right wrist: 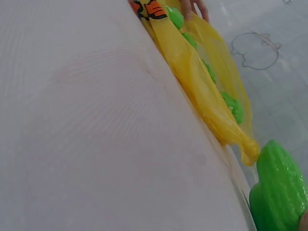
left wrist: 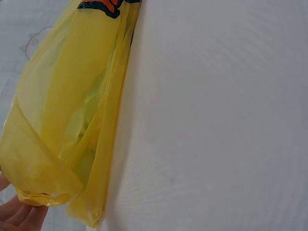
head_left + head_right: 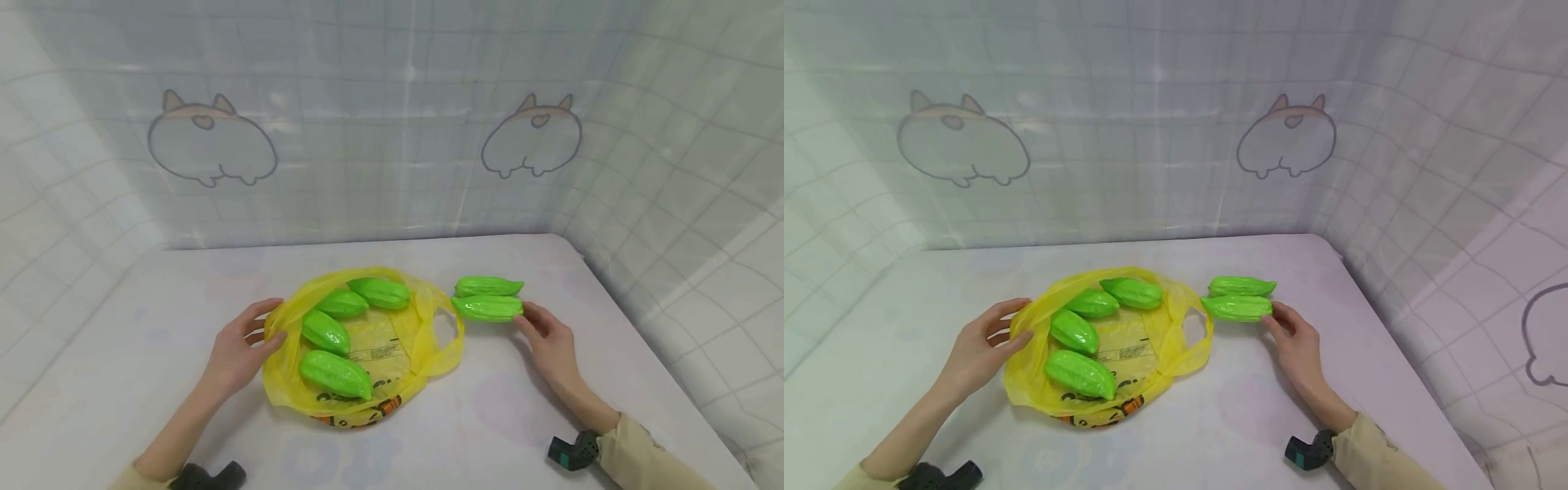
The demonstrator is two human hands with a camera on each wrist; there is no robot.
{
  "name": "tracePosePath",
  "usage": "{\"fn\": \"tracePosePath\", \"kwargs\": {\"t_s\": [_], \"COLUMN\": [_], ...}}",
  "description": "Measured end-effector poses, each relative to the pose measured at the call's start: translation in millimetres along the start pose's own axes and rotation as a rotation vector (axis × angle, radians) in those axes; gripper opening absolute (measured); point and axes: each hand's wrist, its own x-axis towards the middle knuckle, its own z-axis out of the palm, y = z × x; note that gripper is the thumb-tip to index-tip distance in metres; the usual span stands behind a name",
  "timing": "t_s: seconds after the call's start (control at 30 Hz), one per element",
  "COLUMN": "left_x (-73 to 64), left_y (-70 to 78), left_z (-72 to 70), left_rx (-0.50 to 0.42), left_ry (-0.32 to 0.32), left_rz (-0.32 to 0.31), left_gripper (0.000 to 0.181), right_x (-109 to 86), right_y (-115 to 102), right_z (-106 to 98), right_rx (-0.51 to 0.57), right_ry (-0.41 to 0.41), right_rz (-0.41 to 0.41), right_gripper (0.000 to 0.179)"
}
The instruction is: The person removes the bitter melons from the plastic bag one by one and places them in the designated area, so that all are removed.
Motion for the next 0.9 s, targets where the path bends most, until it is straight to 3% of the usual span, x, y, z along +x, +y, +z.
{"fn": "tracePosePath", "kwargs": {"t_s": [0.33, 0.7, 0.9], "left_x": [-0.4, -1.3, -0.2], "left_y": [2.6, 1.7, 2.3], "left_z": [-2.2, -3.5, -2.8], "left_rx": [0.012, 0.020, 0.023], "left_ry": [-0.003, 0.006, 0.005], "left_rz": [0.006, 0.013, 0.015], "left_gripper": [0.053, 0.052, 0.053], "right_x": [2.7, 2.0, 1.6], "right_y": [-2.4, -1.7, -4.9], "right_z": [-1.6, -0.9, -3.1], "right_rx": [-0.040, -0.061, -0.037], "right_ry": [-0.009, -0.040, -0.077], "right_rz": [0.108, 0.111, 0.161], "right_gripper": [0.040, 0.039, 0.045]}}
